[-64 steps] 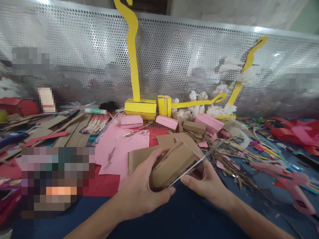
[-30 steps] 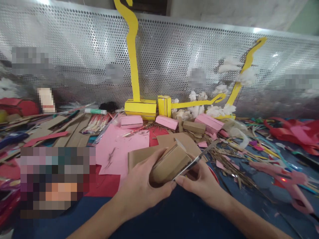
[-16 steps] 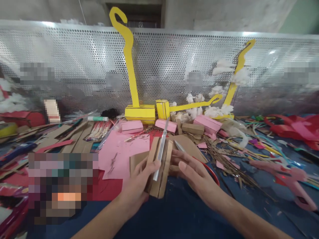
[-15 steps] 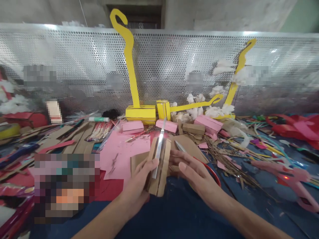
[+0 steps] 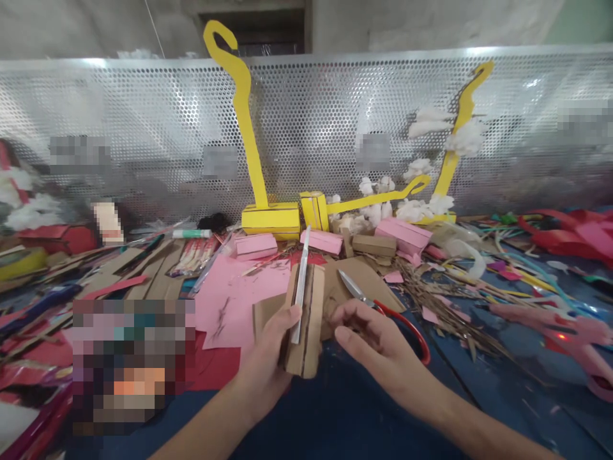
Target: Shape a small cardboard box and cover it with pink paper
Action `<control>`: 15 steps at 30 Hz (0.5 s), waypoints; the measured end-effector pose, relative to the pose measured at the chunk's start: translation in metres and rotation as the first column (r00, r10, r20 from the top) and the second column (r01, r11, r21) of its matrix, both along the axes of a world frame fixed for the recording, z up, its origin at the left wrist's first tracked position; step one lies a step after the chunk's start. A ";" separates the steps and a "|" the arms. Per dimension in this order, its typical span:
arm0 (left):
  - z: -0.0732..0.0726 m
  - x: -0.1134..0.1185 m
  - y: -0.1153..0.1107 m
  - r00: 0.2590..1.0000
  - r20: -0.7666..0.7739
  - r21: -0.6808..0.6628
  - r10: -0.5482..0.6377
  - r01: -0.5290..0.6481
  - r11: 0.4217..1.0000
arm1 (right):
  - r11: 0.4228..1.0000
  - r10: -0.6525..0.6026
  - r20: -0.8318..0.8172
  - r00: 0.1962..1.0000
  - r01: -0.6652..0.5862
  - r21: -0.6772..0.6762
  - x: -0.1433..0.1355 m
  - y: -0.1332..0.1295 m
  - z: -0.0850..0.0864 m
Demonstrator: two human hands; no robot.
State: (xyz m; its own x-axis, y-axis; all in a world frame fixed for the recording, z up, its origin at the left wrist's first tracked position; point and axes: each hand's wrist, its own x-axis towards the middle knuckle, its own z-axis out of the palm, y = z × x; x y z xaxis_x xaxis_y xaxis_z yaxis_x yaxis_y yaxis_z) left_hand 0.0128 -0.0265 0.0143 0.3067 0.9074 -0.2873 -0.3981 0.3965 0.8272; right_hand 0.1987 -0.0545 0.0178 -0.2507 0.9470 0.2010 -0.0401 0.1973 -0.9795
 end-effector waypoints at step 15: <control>0.004 0.002 -0.008 0.984 -0.084 0.147 -0.155 0.166 0.975 | 0.988 -0.005 -0.016 1.000 0.002 -0.152 0.001 0.004 -0.002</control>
